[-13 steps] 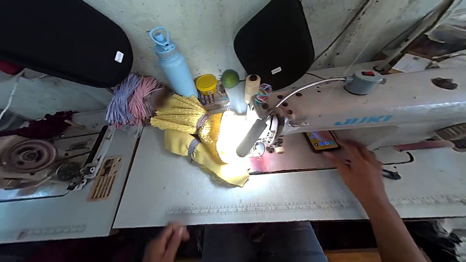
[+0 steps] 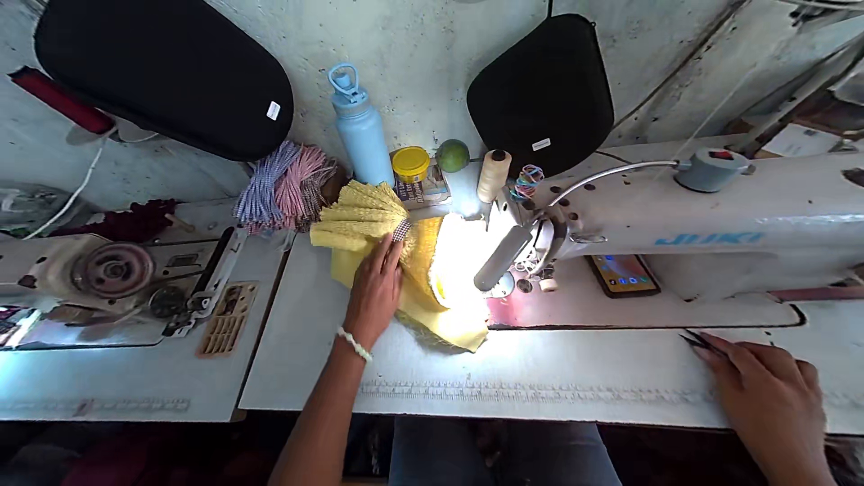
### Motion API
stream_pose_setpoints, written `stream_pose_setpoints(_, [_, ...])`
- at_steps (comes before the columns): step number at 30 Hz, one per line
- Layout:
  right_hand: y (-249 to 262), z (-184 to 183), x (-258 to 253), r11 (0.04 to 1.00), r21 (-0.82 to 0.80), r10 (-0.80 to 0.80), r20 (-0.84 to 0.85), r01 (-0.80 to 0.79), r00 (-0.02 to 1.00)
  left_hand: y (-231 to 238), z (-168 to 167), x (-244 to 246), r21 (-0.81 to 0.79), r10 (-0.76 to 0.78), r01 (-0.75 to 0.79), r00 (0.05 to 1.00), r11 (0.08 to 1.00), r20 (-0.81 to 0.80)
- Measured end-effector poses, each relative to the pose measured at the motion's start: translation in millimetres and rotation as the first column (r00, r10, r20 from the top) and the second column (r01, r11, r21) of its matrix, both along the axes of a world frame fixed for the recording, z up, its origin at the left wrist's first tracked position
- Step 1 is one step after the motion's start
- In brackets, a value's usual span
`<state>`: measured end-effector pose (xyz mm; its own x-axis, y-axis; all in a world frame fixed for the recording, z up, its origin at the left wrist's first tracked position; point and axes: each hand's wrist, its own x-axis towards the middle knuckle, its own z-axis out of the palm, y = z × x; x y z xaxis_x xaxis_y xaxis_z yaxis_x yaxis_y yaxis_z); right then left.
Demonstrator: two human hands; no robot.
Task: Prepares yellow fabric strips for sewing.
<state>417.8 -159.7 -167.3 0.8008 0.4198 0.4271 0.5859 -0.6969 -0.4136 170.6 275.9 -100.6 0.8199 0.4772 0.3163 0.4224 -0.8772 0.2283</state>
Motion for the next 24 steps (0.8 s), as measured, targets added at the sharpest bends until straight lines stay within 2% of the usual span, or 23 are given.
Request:
stream_pose_setpoints(3, [7.6,-3.6,1.1,1.0,0.009,-0.014,0.029,0.014,0.999,-46.3,-8.8,-33.6,0.024,0.206,-0.207,0.978,0.978,0.032])
stream_pose_setpoints(5, [9.7,-2.7,1.2,1.0,-0.008,-0.011,0.024,0.012,1.0,-76.3,-10.2,-56.0,0.051,0.263,-0.263,0.965,0.963,0.015])
stream_pose_setpoints(8, [9.9,-0.9,-1.6,0.999,-0.012,-0.034,0.025,0.034,0.999,-100.7,-15.6,-89.2,0.002,0.154,-0.154,0.988,0.988,-0.006])
stream_pose_setpoints(11, [12.2,1.7,-6.3,0.995,-0.015,-0.099,0.018,0.099,0.995,-95.9,-29.0,-110.8,0.154,0.064,-0.072,0.997,0.985,0.053])
stream_pose_setpoints(13, [13.8,3.3,-9.4,0.991,-0.029,-0.128,0.003,0.128,0.992,-89.0,-24.3,-116.6,0.25,0.023,-0.054,0.992,0.967,0.126])
stream_pose_setpoints(15, [15.6,4.0,-12.6,0.989,-0.036,-0.146,-0.018,0.145,0.989,-83.1,-11.6,-125.6,0.249,-0.01,-0.021,0.992,0.968,0.123])
stream_pose_setpoints(17, [17.9,5.7,-16.6,0.987,-0.025,-0.161,-0.039,0.16,0.986,-77.8,5.7,-142.1,0.147,0.021,-0.042,0.99,0.988,0.14])
stream_pose_setpoints(20, [24.9,9.6,-37.7,0.993,0.039,-0.105,-0.087,0.109,0.991,-66.7,31.3,-182.8,-0.076,0.22,-0.207,0.936,0.975,0.273])
stream_pose_setpoints(22, [39.6,14.9,-61.4,0.992,0.114,0.07,-0.114,-0.057,0.991,-59.8,45.3,-205.1,-0.287,0.433,-0.338,0.803,0.897,0.409])
stream_pose_setpoints(24, [71.2,27.9,-91.5,0.941,0.177,0.311,-0.107,-0.289,0.944,-49.6,59.2,-207.5,-0.496,0.618,-0.383,0.599,0.779,0.509])
